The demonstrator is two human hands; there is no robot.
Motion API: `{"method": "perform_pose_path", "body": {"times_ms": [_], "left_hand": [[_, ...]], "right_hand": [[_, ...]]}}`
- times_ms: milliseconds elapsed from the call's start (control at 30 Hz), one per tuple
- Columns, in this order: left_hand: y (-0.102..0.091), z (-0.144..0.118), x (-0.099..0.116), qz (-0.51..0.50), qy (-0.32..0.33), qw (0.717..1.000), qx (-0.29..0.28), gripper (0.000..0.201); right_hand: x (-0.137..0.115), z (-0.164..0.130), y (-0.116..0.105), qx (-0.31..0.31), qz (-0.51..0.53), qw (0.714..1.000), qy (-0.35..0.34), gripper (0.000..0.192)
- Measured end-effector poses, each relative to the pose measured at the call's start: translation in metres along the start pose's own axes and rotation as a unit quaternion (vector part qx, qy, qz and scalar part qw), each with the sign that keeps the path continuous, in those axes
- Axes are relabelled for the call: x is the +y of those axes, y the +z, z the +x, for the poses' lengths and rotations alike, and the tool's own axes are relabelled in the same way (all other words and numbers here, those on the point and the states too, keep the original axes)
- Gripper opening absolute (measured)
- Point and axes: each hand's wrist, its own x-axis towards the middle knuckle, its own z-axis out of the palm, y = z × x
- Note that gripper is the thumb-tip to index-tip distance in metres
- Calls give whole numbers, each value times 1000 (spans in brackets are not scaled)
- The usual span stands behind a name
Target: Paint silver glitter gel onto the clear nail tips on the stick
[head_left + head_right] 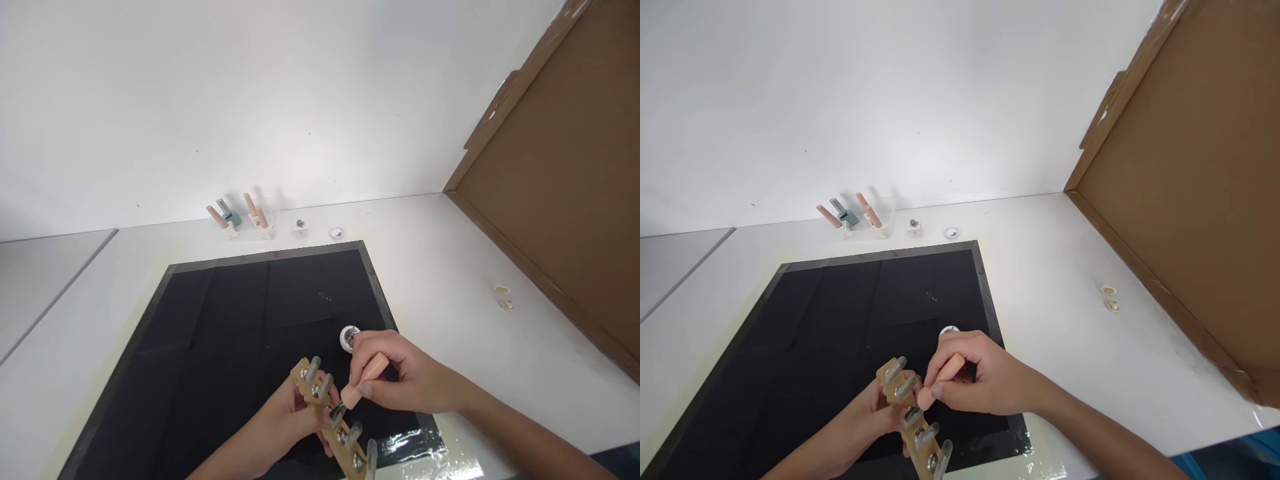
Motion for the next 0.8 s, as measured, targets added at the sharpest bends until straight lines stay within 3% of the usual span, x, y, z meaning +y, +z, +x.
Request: {"method": "perform_pose_path", "body": {"times_ms": [200, 533, 800], "left_hand": [[-7, 0, -7, -22, 3, 1000, -11, 21], [-3, -3, 2, -69, -19, 997, 16, 34], [-3, -3, 1, -49, -15, 999, 19, 36]], "right_hand": [[4, -1, -2, 41, -6, 999, 34, 13], [0, -1, -1, 37, 39, 998, 40, 8], [2, -2, 0, 53, 33, 996, 62, 8]]}}
